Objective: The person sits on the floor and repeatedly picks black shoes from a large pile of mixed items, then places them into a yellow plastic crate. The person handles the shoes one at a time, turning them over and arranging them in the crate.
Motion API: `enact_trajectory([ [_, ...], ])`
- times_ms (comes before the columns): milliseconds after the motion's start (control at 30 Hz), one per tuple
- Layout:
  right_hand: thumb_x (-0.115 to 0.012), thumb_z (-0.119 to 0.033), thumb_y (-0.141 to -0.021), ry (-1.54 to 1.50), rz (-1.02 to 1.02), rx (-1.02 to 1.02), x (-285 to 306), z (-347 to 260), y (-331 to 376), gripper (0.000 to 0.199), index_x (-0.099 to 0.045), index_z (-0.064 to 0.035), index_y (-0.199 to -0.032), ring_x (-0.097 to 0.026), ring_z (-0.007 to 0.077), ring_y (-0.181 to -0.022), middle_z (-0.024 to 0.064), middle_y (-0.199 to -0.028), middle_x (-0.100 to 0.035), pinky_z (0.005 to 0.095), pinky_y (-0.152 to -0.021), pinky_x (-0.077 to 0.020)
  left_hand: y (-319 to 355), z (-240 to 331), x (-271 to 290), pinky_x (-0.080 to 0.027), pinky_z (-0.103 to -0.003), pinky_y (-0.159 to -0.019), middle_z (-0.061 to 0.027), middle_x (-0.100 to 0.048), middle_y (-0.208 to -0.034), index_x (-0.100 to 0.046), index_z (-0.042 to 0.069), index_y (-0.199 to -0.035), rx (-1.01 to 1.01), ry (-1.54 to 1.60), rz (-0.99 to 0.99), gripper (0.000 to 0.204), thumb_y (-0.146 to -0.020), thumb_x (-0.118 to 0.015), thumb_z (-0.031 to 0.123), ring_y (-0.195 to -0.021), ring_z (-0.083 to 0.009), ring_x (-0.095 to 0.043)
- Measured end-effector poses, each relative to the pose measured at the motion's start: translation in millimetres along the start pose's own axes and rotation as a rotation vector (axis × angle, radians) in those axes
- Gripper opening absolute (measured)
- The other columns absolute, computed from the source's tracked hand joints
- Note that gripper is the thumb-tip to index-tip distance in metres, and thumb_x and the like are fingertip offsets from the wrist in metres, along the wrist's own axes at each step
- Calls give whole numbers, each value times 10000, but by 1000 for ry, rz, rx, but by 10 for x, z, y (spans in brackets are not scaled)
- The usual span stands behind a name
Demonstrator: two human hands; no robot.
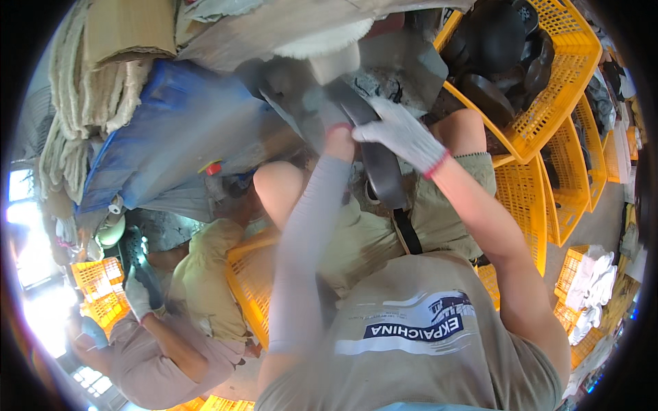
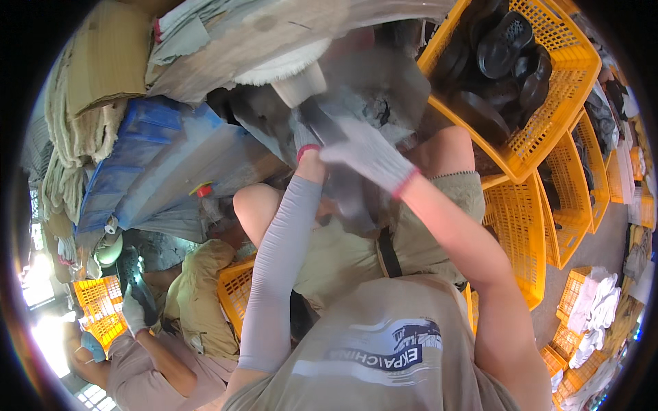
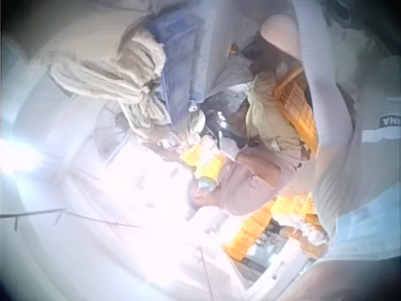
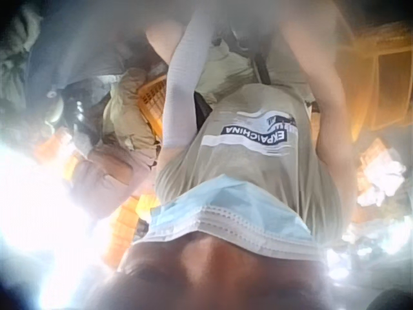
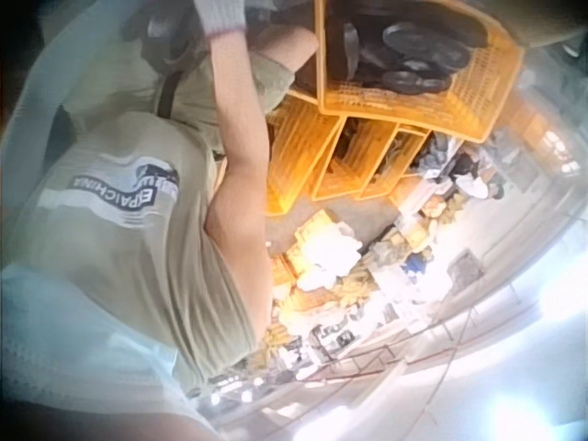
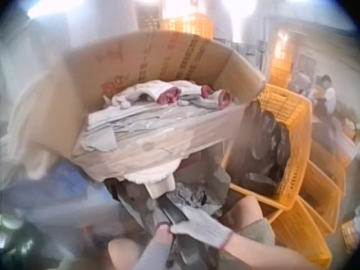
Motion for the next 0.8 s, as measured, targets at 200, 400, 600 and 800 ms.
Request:
enact_trajectory([
  [200,-785,-267,-895,256,370,245,-277,105,288,520,-663,-26,-1339,-760,409,-940,213,-1010,-775,484,-824,-605,-228,37,314,-601,-403,-993,-94,-746,-1282,-648,27,-1432,147,57,15,519,-1179,-491,452,-1120,-254,-732],
  [400,-759,-412,-911,309,511,354,-298,444,-396,490,-698,45,-1077,-727,473,-949,290,-993,-745,528,-833,-582,-70,232,74,-598,-410,-1019,-90,-740,-1305,-635,41,-1463,51,13,107,522,-1182,-486,455,-1134,-261,-730],
  [600,-852,-496,-805,132,352,203,-210,416,-562,563,-747,5,-1038,-720,417,-982,223,-1019,-748,476,-866,-583,359,314,-176,-554,-388,-1077,-84,-714,-1311,-634,61,-1462,-90,318,41,496,-1162,-543,446,-1160,-248,-684],
  [800,-868,-436,-870,346,82,576,440,193,-282,585,-750,-1,-1243,-718,343,-1145,185,-1218,-770,402,-1045,-540,585,469,-523,-549,-383,-1069,-108,-710,-1320,-645,33,-1407,429,260,43,454,-1157,-544,398,-1166,-254,-684],
])
Point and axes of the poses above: each hand's wrist, its own y-axis away from the middle knuckle, its own x-axis out of the back of the hand, z = x × y, the point moved 1 cm from there along -y, towards the middle knuckle
